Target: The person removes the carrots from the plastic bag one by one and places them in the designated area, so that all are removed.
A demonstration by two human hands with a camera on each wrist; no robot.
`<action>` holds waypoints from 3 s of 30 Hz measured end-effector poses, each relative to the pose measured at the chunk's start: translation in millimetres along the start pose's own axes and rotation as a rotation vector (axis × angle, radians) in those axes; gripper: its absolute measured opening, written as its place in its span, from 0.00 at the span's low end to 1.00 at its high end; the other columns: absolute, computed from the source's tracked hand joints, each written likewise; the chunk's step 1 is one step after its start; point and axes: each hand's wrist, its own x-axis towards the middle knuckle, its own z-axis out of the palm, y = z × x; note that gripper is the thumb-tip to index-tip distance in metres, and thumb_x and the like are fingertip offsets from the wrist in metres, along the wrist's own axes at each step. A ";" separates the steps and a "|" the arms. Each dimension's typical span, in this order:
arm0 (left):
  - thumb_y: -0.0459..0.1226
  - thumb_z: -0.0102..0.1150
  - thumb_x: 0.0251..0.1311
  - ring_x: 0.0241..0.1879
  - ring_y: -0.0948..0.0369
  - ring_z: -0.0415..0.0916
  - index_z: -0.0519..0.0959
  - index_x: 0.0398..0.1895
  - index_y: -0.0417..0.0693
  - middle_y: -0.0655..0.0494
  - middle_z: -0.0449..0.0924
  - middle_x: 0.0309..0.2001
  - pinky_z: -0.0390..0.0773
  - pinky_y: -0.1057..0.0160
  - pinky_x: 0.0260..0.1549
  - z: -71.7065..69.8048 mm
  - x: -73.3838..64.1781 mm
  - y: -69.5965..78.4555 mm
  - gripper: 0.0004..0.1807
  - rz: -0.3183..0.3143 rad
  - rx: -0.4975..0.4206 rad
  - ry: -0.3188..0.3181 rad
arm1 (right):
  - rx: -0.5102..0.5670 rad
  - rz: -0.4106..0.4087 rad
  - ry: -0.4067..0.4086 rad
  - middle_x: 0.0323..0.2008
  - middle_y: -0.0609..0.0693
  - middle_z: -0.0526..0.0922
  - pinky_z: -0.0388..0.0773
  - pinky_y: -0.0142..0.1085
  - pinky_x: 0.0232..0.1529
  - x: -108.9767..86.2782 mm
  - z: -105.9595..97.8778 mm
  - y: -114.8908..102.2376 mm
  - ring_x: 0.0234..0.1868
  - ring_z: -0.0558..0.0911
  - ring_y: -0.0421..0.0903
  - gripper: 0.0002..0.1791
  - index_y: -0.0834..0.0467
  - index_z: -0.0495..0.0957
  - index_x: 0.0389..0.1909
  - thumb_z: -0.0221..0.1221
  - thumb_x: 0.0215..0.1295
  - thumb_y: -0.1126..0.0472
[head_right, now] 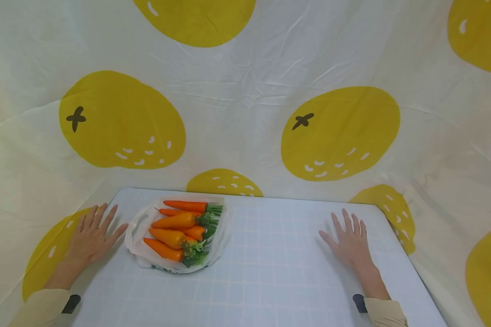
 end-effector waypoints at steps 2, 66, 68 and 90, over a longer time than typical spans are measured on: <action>0.60 0.46 0.73 0.74 0.34 0.46 0.57 0.79 0.42 0.28 0.55 0.74 0.36 0.37 0.76 0.9 -0.5 -0.9 0.43 0.000 -0.004 0.000 | 0.003 0.000 0.005 0.75 0.72 0.51 0.31 0.68 0.74 0.2 -0.5 -1.1 0.72 0.49 0.75 0.45 0.65 0.61 0.75 0.57 0.70 0.37; 0.36 0.63 0.67 0.39 0.46 0.77 0.78 0.57 0.29 0.32 0.77 0.47 0.81 0.54 0.36 -21.0 -11.5 87.8 0.20 -0.314 -0.410 0.126 | 0.203 -0.215 0.322 0.50 0.64 0.83 0.78 0.61 0.54 27.0 -0.4 -90.5 0.52 0.80 0.63 0.20 0.67 0.81 0.52 0.71 0.59 0.68; 0.34 0.65 0.66 0.37 0.47 0.78 0.79 0.55 0.30 0.33 0.77 0.45 0.80 0.60 0.34 -20.9 -12.5 92.3 0.19 -0.317 -0.426 0.139 | 0.214 -0.223 0.323 0.50 0.63 0.83 0.78 0.60 0.54 28.1 0.0 -95.9 0.52 0.80 0.63 0.20 0.67 0.81 0.52 0.71 0.59 0.68; 0.32 0.67 0.63 0.39 0.43 0.83 0.82 0.50 0.29 0.37 0.84 0.38 0.86 0.57 0.38 -17.1 -16.4 101.6 0.15 -0.498 -0.595 -0.079 | 0.300 -0.289 0.258 0.50 0.57 0.84 0.81 0.54 0.54 42.3 18.2 -147.8 0.53 0.82 0.56 0.19 0.61 0.82 0.53 0.71 0.60 0.66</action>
